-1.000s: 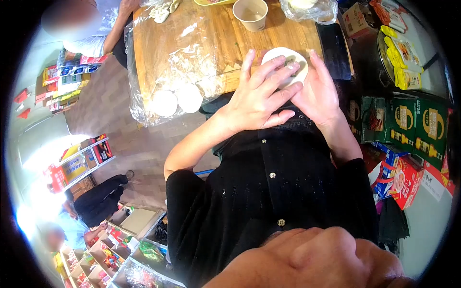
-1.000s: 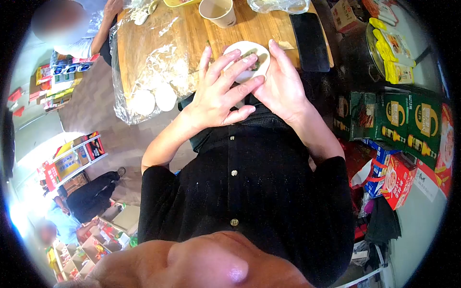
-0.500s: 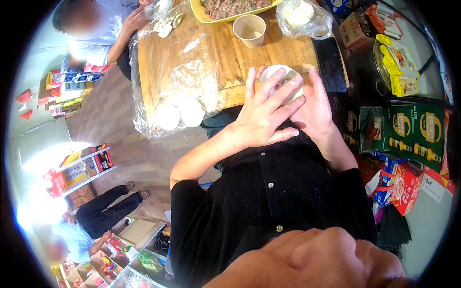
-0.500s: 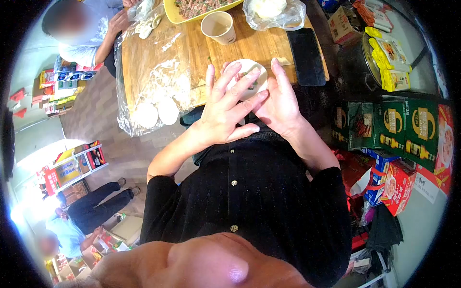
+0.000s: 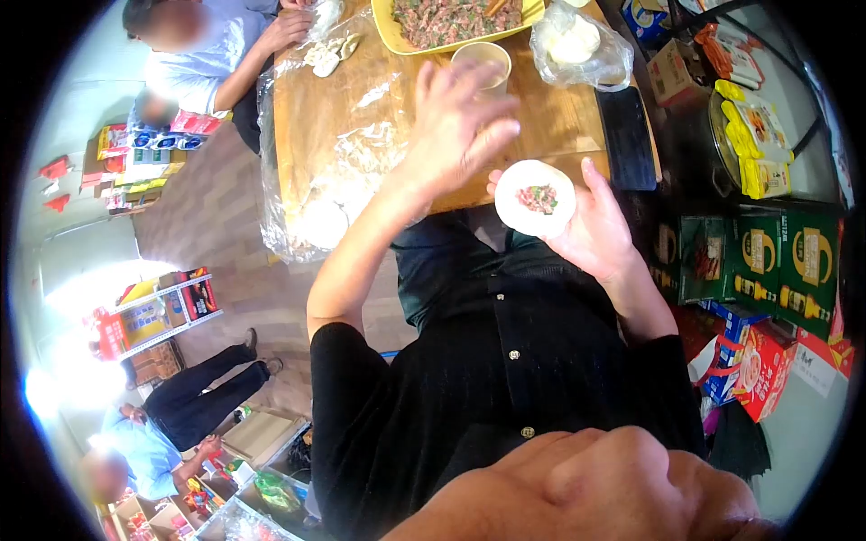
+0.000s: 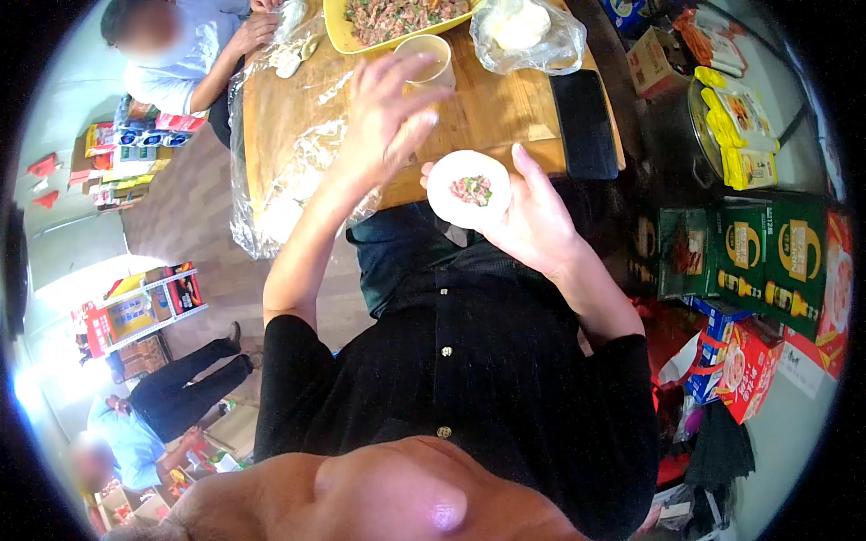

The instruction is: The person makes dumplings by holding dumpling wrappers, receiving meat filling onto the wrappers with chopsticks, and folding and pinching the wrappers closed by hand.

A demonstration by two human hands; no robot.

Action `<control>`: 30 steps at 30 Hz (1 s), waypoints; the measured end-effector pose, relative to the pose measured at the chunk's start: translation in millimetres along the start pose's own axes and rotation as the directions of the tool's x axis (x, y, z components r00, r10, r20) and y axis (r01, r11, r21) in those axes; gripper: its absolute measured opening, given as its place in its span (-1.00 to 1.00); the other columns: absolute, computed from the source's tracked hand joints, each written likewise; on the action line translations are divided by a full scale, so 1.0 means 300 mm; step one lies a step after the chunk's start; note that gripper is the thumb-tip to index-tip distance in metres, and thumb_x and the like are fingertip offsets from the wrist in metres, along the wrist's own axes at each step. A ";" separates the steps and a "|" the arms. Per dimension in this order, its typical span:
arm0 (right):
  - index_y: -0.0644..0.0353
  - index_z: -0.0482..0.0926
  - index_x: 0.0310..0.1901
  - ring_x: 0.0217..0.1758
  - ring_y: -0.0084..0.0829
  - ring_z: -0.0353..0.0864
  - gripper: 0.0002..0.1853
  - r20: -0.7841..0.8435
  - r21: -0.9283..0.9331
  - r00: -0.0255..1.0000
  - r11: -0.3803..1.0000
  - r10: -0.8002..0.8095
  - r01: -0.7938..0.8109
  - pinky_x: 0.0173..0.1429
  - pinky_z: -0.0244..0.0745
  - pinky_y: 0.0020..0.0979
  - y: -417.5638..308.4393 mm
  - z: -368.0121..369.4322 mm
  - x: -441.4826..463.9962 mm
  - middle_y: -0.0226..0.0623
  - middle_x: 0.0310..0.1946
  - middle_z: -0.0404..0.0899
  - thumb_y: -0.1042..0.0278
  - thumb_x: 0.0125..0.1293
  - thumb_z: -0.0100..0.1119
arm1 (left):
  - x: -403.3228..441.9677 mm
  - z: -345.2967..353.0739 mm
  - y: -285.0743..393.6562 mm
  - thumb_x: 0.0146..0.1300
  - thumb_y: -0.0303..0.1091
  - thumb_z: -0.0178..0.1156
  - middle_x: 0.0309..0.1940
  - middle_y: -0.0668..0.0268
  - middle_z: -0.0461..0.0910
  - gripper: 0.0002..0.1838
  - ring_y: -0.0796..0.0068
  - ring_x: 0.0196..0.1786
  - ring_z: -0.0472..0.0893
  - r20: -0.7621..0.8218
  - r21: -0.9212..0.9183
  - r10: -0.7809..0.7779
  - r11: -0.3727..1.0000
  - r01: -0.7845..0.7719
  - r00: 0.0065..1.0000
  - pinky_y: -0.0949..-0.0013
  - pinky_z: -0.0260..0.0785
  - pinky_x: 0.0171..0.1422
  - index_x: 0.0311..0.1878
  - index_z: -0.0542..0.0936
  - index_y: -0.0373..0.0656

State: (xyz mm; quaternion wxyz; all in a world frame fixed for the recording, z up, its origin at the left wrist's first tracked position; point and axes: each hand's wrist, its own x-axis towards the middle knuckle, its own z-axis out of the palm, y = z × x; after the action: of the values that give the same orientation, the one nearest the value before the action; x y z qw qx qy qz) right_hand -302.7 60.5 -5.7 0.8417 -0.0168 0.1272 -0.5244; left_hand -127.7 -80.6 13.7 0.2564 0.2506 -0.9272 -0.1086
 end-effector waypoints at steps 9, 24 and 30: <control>0.56 -0.01 0.38 0.51 0.04 0.03 -0.21 -0.008 0.006 0.997 0.997 -0.074 0.074 0.58 -0.14 -0.10 -0.038 0.011 -0.029 0.29 0.41 0.03 -0.12 0.48 -0.32 | 0.124 0.091 -0.114 0.25 0.28 0.03 -0.18 0.29 0.56 -0.41 0.23 0.16 0.40 0.128 0.429 -0.075 0.903 0.013 0.989 -0.24 -0.10 0.41 -0.39 0.73 -0.08; 0.50 0.08 0.37 0.48 -0.04 0.15 -0.28 -0.002 -0.046 0.991 0.990 -0.135 0.135 0.56 -0.04 -0.13 -0.071 0.016 -0.018 0.18 0.39 0.14 -0.09 0.50 -0.31 | 0.108 -0.066 0.014 0.34 0.11 0.00 0.03 0.26 0.56 -0.55 0.21 0.19 0.44 0.002 0.315 0.046 0.948 -0.044 0.999 -0.13 -0.09 0.43 -0.03 0.67 -0.01; 0.31 0.15 0.35 0.37 -0.21 0.32 -0.36 0.105 -0.049 0.990 0.994 -0.092 0.098 0.48 0.17 -0.12 -0.051 -0.013 -0.001 -0.05 0.25 0.35 -0.11 0.53 -0.38 | 0.016 -0.065 0.171 0.34 0.13 -0.03 0.21 0.18 0.43 -0.52 0.10 0.36 0.28 0.143 -0.065 0.190 0.981 -0.183 0.971 -0.20 -0.16 0.48 0.07 0.64 0.05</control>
State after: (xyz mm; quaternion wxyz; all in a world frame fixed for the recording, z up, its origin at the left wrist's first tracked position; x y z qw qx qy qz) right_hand -317.3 54.4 -7.1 0.8205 -0.0722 0.0970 -0.5587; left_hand -141.9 -40.9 49.2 0.2019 0.1468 -0.9601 -0.1263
